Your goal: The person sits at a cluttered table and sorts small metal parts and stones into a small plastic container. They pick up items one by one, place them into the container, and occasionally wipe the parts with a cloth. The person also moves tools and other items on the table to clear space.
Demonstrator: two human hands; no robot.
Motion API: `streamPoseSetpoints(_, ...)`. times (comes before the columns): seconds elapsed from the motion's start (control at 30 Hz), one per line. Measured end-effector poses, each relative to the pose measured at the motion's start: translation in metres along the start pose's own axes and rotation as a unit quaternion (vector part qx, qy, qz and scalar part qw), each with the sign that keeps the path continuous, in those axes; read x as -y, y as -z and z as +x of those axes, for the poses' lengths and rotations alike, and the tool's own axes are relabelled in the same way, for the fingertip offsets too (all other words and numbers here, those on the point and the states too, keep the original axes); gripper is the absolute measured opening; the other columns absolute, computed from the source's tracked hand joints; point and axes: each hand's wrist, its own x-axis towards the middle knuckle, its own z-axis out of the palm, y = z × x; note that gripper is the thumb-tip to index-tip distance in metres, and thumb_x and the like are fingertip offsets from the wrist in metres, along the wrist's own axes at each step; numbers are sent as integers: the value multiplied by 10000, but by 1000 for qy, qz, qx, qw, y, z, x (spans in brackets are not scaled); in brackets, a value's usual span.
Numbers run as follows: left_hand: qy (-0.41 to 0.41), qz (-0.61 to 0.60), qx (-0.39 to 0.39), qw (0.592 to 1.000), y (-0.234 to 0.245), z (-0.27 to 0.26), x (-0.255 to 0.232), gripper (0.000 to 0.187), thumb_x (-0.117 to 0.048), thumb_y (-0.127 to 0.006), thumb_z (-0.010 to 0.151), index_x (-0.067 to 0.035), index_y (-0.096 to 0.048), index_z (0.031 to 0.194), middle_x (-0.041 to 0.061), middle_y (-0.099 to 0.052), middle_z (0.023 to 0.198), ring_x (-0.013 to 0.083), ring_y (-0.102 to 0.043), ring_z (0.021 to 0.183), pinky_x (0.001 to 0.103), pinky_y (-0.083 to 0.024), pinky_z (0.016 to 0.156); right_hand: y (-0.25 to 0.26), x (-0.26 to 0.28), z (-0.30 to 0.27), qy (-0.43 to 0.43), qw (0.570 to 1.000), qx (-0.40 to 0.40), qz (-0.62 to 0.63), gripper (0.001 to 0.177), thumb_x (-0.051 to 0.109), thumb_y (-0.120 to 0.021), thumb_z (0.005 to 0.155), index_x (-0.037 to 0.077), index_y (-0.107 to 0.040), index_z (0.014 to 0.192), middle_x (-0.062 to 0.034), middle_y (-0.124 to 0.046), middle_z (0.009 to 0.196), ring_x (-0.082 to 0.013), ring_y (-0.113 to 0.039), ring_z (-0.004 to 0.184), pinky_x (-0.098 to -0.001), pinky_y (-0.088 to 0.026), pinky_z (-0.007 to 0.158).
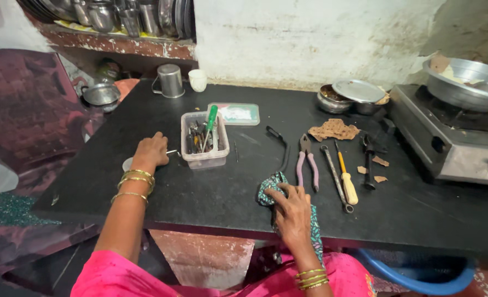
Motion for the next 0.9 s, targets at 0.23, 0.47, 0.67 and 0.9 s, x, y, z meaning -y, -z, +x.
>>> streamPoseSetpoints(0.23, 5, 1, -32, 999, -9, -12, -1, 406, -153, -806, 724, 5, -687, 1079, 204, -621, 1168, 390, -689, 1057, 444, -581, 910, 3, 3, -2, -13, 1000, 3, 22, 481, -48, -674, 692, 183, -749, 1106, -81, -686, 1160, -308, -592, 1043, -429, -432, 852)
streamPoseSetpoints(0.47, 90, -108, -26, 990, -3, 3, -1, 401, -53, -703, 813, 53, -592, 1183, 279, -548, 1267, 489, -652, 1084, 520, -554, 920, 2, 3, 0, -4, 1000, -10, 27, 484, -54, -673, 688, 190, -755, 1099, -91, -680, 1167, -306, -588, 1068, -424, -428, 852)
streamPoseSetpoints(0.67, 88, -233, -125, 960, 18, 22, 6, 255, -29, -546, 903, 104, -618, 1108, 386, -576, 1234, 579, -597, 1109, 577, -514, 943, 2, 3, 1, -13, 1000, 4, 18, 507, -62, -679, 675, 201, -757, 1102, -93, -672, 1174, -306, -577, 1068, -428, -426, 851)
streamPoseSetpoints(0.9, 0, -304, -98, 948, 70, 45, -54, 273, -167, -671, 877, 74, -660, 1006, 342, -677, 1039, 478, -661, 1030, 517, -539, 846, 4, 7, 0, -30, 999, 6, 26, 511, -72, -665, 670, 189, -754, 1101, -86, -679, 1178, -295, -586, 1064, -420, -426, 847)
